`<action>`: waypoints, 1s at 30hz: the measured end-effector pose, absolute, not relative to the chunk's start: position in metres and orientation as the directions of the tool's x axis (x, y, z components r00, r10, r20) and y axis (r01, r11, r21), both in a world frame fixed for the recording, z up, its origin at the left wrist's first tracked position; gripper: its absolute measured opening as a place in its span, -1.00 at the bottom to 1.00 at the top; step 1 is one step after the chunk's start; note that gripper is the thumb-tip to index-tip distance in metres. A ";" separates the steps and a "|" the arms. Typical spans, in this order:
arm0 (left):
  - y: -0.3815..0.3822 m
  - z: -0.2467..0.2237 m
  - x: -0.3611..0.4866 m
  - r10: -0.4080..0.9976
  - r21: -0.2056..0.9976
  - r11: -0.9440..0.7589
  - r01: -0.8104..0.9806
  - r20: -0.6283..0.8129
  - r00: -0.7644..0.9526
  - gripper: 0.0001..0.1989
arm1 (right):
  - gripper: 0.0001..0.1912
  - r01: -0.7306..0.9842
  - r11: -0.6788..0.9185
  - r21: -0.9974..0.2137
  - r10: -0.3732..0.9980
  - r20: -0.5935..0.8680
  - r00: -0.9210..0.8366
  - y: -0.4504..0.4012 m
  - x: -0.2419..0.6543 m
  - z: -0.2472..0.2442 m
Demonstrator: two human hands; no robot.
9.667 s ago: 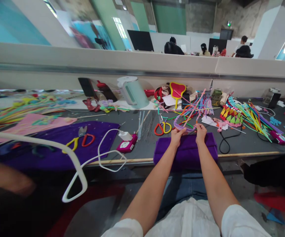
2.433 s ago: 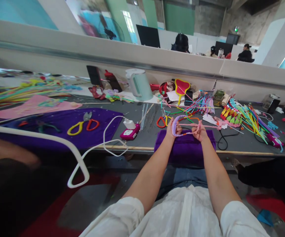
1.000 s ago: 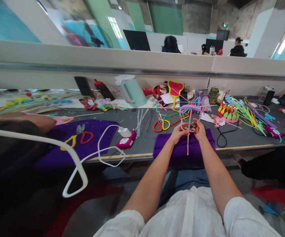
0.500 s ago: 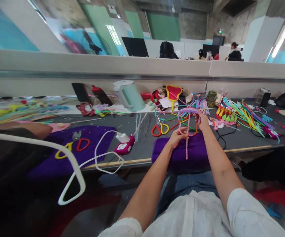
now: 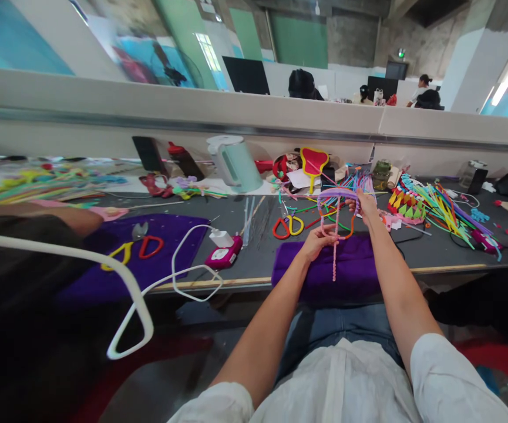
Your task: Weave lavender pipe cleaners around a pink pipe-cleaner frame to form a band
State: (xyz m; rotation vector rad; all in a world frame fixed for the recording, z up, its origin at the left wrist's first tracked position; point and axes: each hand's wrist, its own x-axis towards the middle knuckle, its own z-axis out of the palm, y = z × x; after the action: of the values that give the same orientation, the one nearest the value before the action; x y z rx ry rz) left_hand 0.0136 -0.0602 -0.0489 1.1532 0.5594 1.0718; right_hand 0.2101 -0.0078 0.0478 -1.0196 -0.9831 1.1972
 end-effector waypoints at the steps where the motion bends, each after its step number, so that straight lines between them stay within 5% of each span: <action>1: -0.060 -0.049 0.014 0.894 0.921 0.024 -0.389 0.154 0.420 -0.41 | -0.56 -0.244 0.055 -0.968 0.996 0.036 0.082 -0.009 0.213 0.049; 16: -0.061 -0.046 0.012 0.897 0.911 0.049 -0.410 0.140 0.419 -0.39 | -0.73 -0.209 0.114 -0.971 0.993 0.101 0.068 -0.012 0.224 0.043; 24: -0.060 -0.046 0.012 0.897 0.903 0.053 -0.425 0.144 0.418 -0.39 | -0.67 -0.013 0.221 -0.975 0.963 0.216 0.158 -0.013 0.223 0.049; 30: -0.061 -0.046 0.012 0.902 0.905 0.066 -0.420 0.126 0.413 -0.40 | -0.82 -0.262 0.035 -0.964 0.998 0.021 0.054 -0.012 0.225 0.057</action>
State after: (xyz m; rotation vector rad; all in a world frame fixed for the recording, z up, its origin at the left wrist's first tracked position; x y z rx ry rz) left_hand 0.0122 -0.0608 -0.0458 1.0854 0.5560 1.0780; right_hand 0.2250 -0.0117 0.0569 -1.0158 -0.9886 1.2659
